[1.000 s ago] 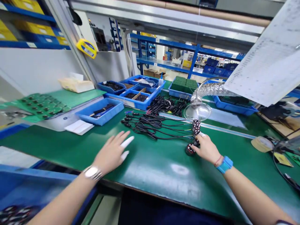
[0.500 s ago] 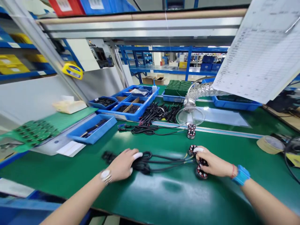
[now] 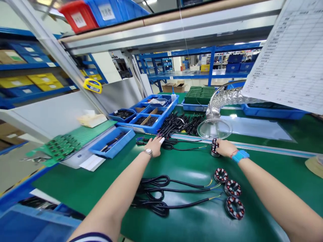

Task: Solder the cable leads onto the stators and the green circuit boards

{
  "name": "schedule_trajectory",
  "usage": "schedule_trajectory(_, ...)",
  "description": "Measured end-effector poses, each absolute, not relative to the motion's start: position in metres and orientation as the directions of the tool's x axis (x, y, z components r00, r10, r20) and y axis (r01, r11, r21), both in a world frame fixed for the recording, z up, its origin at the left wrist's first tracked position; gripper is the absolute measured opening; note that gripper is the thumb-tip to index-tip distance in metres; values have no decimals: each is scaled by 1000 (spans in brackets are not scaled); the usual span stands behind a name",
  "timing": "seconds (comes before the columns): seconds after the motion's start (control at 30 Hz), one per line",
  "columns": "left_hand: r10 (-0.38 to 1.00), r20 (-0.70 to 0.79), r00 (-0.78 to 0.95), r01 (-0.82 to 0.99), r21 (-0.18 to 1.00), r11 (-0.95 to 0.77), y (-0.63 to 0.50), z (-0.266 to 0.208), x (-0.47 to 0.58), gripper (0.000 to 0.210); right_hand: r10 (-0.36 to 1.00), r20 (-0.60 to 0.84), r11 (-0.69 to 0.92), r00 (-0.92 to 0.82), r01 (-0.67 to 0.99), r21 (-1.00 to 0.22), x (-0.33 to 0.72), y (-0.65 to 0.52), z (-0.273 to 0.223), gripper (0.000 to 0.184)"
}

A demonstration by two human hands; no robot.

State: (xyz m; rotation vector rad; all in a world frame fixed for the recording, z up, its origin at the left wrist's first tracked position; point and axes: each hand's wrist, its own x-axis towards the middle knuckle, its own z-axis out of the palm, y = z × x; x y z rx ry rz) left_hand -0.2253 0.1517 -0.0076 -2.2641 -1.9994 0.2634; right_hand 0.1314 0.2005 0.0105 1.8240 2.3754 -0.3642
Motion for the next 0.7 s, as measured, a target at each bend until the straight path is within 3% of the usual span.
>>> schedule_trajectory(0.17, 983, -21, 182, 947, -264, -181, 124, -12, -209, 44, 927, -260, 264, -269, 963, -55, 145, 171, 2, 29)
schedule_trajectory(0.3, 980, -16, 199, 939, -284, -195, 105, 16, -205, 29, 930, -197, 307, -309, 951, -45, 148, 160, 9, 24)
schedule_trajectory(0.43, 980, 19, 198, 948, -258, -186, 90, 77, -209, 37, 944, -82, 317, -318, 948, -27, 170, 150, 44, 26)
schedule_trajectory(0.53, 967, 151, 206, 962, -212, -172, 63, 123, -206, 51, 953, -31, 302, -302, 953, -5, 207, 124, 75, 35)
schedule_trajectory(0.6, 938, 182, 294, 944, -210, -255, 38, 140, -197, 53, 939, -44, 339, -341, 940, -35, 228, 99, 84, 33)
schedule_trajectory(0.7, 934, 79, 349, 924, -199, -328, 5, 139, -181, 47, 916, -154, 360, -370, 928, -94, 241, 61, 69, 27)
